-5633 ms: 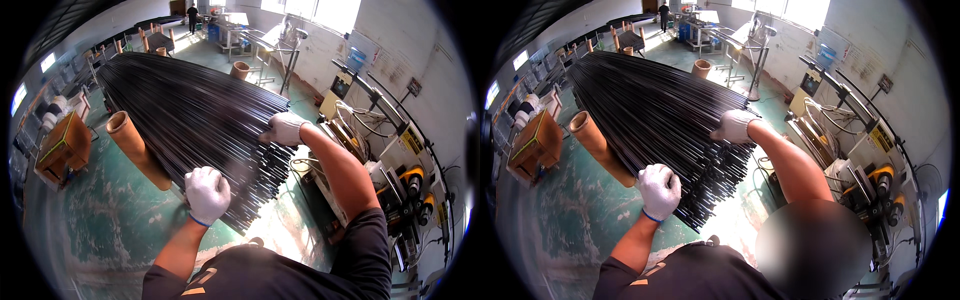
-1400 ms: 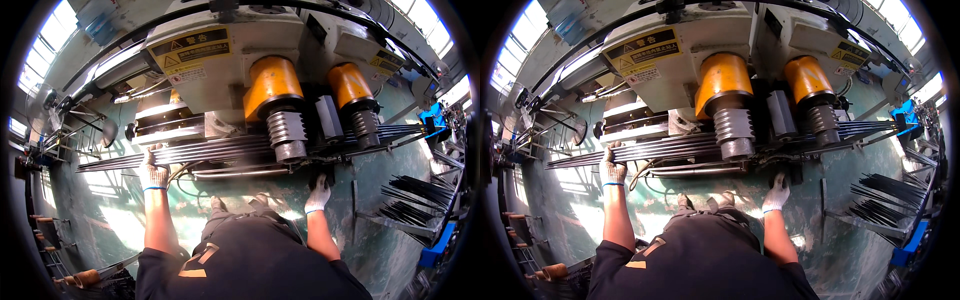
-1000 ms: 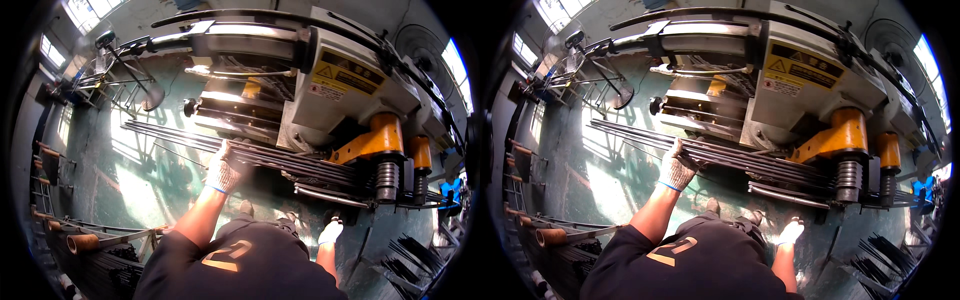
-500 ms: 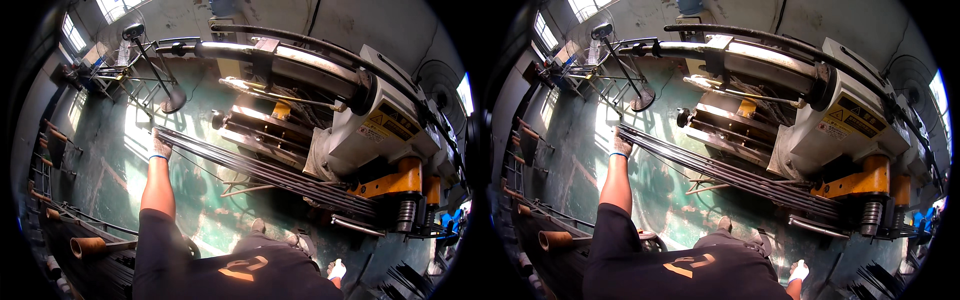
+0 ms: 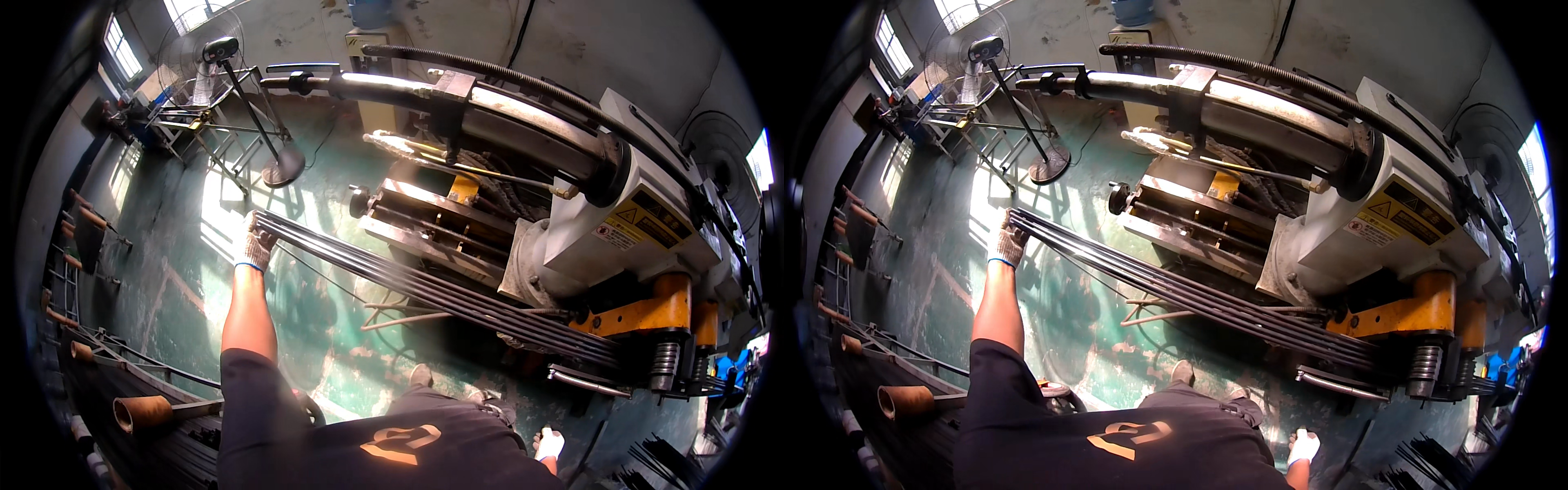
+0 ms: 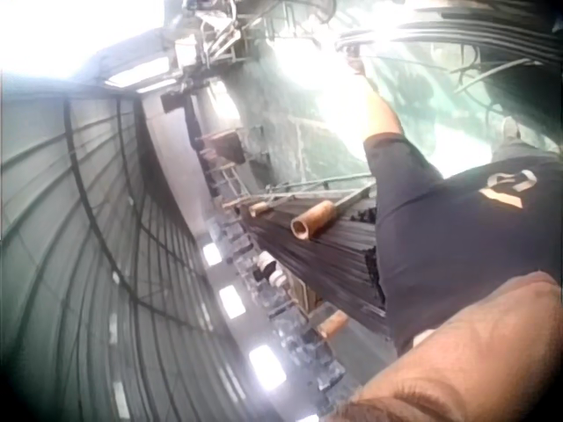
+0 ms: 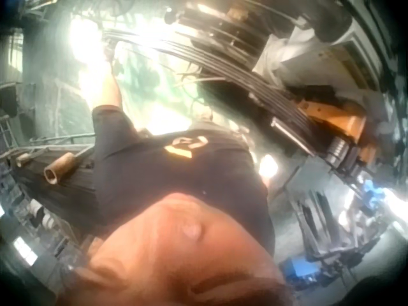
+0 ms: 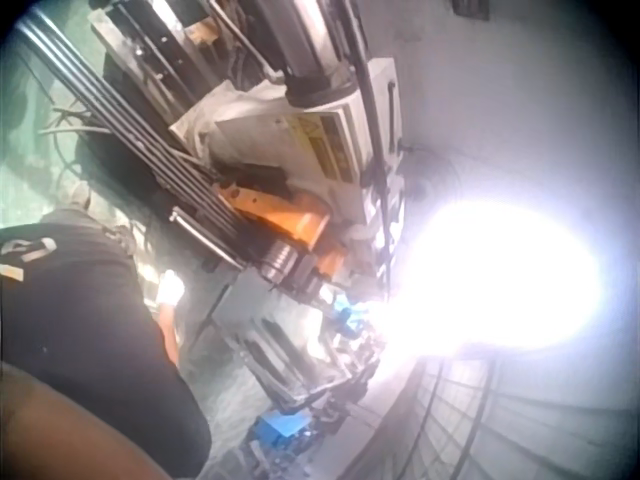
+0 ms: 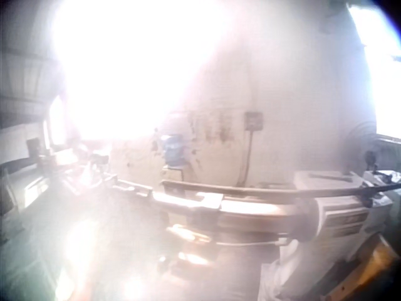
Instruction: The person measures a wooden board with a tape measure, then operates a metal bending machine. They repeatedly feed bundles of long metal rods into the machine, activate the bending cycle, and remove the bent rods, stacking them on a nearby rack.
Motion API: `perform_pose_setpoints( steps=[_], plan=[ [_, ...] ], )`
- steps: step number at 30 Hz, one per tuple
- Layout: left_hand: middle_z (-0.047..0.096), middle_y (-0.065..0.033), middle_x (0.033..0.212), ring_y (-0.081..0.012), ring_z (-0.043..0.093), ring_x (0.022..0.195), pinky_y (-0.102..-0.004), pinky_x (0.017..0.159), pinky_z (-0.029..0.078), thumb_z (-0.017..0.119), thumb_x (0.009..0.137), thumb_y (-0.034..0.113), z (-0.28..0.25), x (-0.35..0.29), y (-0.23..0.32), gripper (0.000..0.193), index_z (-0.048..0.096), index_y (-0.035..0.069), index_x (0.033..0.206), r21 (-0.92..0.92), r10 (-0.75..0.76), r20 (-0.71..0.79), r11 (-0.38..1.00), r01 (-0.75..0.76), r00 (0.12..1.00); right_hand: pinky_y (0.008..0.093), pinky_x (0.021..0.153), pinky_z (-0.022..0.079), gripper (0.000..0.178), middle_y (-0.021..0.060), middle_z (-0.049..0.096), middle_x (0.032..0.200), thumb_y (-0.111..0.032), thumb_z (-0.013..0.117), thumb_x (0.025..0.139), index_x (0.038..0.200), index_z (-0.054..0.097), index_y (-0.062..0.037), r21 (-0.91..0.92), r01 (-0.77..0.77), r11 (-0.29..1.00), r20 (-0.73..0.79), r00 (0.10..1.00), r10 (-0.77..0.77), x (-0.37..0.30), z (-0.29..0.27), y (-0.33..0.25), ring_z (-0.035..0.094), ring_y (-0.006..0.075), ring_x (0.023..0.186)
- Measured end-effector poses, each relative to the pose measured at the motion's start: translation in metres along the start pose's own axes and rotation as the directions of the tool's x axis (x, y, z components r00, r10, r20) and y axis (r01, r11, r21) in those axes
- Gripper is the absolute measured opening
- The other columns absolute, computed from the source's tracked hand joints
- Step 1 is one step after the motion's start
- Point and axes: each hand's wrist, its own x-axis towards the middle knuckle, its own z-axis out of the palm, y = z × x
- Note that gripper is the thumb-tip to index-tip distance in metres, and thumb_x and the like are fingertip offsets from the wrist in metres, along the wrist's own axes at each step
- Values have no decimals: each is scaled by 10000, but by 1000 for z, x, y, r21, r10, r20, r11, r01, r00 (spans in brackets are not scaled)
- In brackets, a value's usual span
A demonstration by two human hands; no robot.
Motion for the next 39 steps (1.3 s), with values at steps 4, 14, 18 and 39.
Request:
perform_pose_setpoints(
  steps=[4, 14, 18, 39],
  plan=[
    [684, -66, 1077, -245, 721, 905, -453, 798, 654, 581, 1087, 220, 20, -26, -6, 301, 538, 83, 1351, -36, 69, 4, 997, -69, 998, 302, 444, 397, 216, 67, 606, 727, -181, 705, 1003, 930, 549, -52, -106, 50, 993, 13, 999, -49, -4, 12, -17, 524, 152, 520],
    [690, -91, 1110, -240, 729, 913, -443, 768, 654, 536, 1076, 147, 16, -20, -10, 469, 453, 80, 1532, 92, 75, 86, 992, -83, 993, 369, 549, 454, 201, 77, 709, 812, -194, 721, 997, 947, 722, 0, -225, 170, 959, 44, 985, -165, 5, 31, -43, 604, 183, 633],
    [664, -84, 1180, -270, 715, 988, -514, 838, 634, 536, 1080, 174, 12, -18, -12, 484, 444, 118, 1552, 40, 45, 221, 998, -56, 974, 376, 583, 464, 183, 76, 710, 805, -164, 712, 992, 928, 728, 6, -161, 164, 973, 48, 986, -159, -23, 35, -57, 601, 192, 643],
    [480, -169, 1598, -393, 469, 1457, -606, 1188, 423, 529, 1076, 528, -19, -12, 2, 661, 456, 85, 1560, -68, -167, 114, 982, 175, 979, 400, 710, 510, 355, 93, 762, 837, -414, 706, 976, 981, 786, -68, -603, 307, 736, 201, 952, -232, 0, 47, -85, 671, 226, 741]
  ],
)
